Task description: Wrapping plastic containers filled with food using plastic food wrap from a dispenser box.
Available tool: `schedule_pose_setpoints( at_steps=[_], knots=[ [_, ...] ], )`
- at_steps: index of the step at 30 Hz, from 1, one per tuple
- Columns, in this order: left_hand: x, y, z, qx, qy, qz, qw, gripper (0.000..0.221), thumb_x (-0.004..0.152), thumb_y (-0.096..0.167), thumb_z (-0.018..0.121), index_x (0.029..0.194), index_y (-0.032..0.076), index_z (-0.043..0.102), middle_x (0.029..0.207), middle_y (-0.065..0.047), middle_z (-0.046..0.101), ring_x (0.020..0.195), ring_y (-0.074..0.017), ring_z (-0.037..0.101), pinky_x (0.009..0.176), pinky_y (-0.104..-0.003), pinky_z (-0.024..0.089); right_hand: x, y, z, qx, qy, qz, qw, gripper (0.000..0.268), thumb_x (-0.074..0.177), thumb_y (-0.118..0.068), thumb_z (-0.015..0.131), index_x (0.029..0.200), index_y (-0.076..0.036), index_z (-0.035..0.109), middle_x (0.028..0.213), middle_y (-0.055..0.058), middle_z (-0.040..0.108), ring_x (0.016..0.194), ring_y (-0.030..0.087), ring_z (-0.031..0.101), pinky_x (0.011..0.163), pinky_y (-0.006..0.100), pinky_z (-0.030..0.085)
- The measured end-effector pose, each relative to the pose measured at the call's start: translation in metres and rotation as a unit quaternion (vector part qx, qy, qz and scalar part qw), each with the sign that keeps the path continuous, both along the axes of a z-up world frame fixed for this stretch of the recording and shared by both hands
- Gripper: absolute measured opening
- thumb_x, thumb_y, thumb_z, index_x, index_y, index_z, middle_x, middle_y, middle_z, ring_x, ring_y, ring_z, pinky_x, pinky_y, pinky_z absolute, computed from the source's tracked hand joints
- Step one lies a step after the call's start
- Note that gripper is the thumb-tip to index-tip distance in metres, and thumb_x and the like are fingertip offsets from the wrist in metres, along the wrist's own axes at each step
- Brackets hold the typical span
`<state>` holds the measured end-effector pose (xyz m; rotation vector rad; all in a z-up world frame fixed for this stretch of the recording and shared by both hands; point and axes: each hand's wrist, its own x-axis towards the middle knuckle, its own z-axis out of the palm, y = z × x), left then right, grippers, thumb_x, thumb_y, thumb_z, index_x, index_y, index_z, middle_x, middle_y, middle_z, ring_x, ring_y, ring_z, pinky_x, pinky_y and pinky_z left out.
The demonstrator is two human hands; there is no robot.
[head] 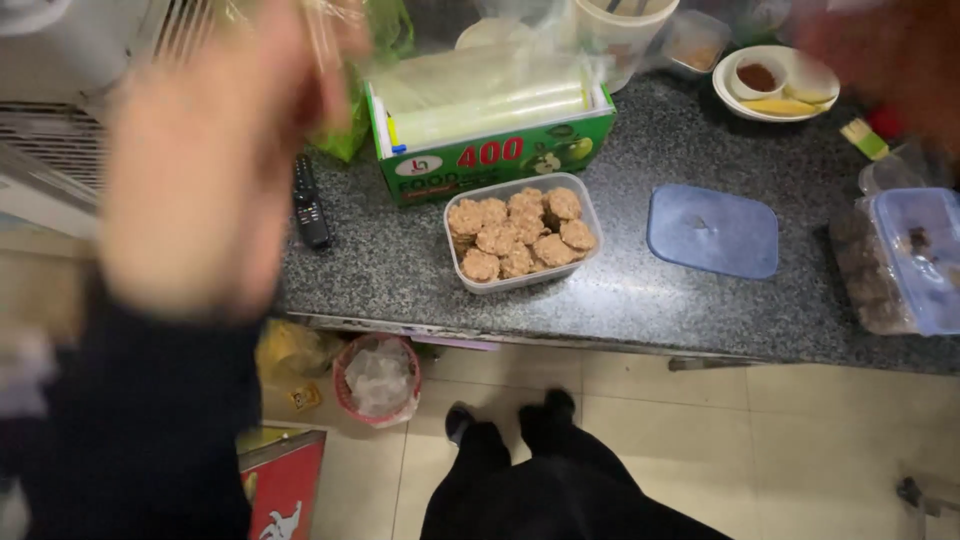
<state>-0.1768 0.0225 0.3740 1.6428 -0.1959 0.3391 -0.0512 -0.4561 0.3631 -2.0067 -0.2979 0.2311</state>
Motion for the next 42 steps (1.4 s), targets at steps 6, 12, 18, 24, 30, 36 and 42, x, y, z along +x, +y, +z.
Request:
schedule_pose_setpoints(
  at_steps=[6, 12, 18, 24, 30, 36, 42],
  knots=[
    [-0.123, -0.011, -0.095, 0.081, 0.11, -0.07, 0.988, 0.019, 0.097, 0.018, 0.067, 0.092, 0.01, 0.084, 0.11, -0.007, 0.084, 0.113, -0.0208, 0.071, 0.105, -0.038, 0.055, -0.147, -0.024, -0.096, -0.01, 0.021, -0.019, 1.0, 0.041, 0.111, -0.027, 0.043, 0.102, 0.002, 0.07, 0.123, 0.021, 0.077, 0.111, 0.031, 0.075, 0.099, 0.045, 0.056],
    [-0.178, -0.04, -0.201, 0.035, 0.203, -0.044, 0.978, 0.025, 0.097, 0.016, 0.067, 0.09, 0.004, 0.088, 0.106, -0.009, 0.089, 0.109, -0.0205, 0.076, 0.103, -0.035, 0.057, -0.199, -0.022, -0.197, 0.009, 0.109, -0.085, 0.99, 0.032, 0.104, -0.017, 0.058, 0.091, 0.0, 0.082, 0.126, 0.011, 0.082, 0.115, 0.02, 0.074, 0.105, 0.035, 0.054],
    [-0.194, -0.056, -0.28, 0.074, 0.353, 0.003, 0.933, 0.024, 0.093, 0.021, 0.071, 0.094, 0.009, 0.091, 0.113, -0.003, 0.091, 0.113, -0.0134, 0.078, 0.11, -0.032, 0.052, -0.214, -0.027, -0.301, 0.111, 0.11, -0.07, 0.985, 0.03, 0.104, -0.02, 0.059, 0.081, -0.005, 0.072, 0.13, 0.015, 0.078, 0.116, 0.024, 0.073, 0.098, 0.041, 0.063],
    [-0.204, -0.073, -0.347, 0.003, 0.331, 0.087, 0.94, 0.02, 0.096, 0.016, 0.069, 0.086, 0.005, 0.083, 0.122, -0.008, 0.084, 0.119, -0.0179, 0.074, 0.103, -0.032, 0.054, -0.215, -0.032, -0.361, 0.102, 0.067, -0.077, 0.99, 0.029, 0.105, -0.021, 0.059, 0.083, -0.005, 0.071, 0.13, 0.016, 0.072, 0.12, 0.023, 0.068, 0.096, 0.039, 0.06],
    [-0.216, -0.084, -0.4, 0.019, 0.326, 0.157, 0.932, 0.018, 0.094, 0.018, 0.073, 0.081, 0.01, 0.082, 0.139, -0.001, 0.073, 0.113, -0.0115, 0.069, 0.083, -0.027, 0.052, -0.221, -0.041, -0.415, 0.055, 0.077, -0.107, 0.99, 0.03, 0.104, -0.022, 0.062, 0.081, -0.007, 0.072, 0.122, 0.011, 0.07, 0.127, 0.021, 0.064, 0.101, 0.038, 0.052],
    [-0.219, -0.09, -0.436, 0.004, 0.405, 0.18, 0.896, 0.018, 0.093, 0.022, 0.075, 0.088, 0.008, 0.085, 0.132, -0.002, 0.078, 0.117, -0.0141, 0.072, 0.096, -0.03, 0.057, -0.22, -0.038, -0.436, 0.037, 0.224, -0.16, 0.961, 0.033, 0.102, -0.033, 0.063, 0.103, -0.004, 0.079, 0.105, 0.009, 0.073, 0.082, 0.02, 0.074, 0.083, 0.034, 0.059],
    [-0.227, -0.074, -0.477, 0.016, 0.556, 0.16, 0.816, 0.046, 0.099, 0.042, 0.059, 0.131, 0.015, 0.08, 0.129, -0.001, 0.08, 0.106, -0.0172, 0.077, 0.101, -0.032, 0.058, -0.22, -0.044, -0.451, -0.017, 0.337, -0.148, 0.93, 0.046, 0.099, -0.043, 0.06, 0.122, -0.006, 0.077, 0.112, 0.006, 0.08, 0.08, 0.02, 0.074, 0.076, 0.032, 0.059]
  ],
)
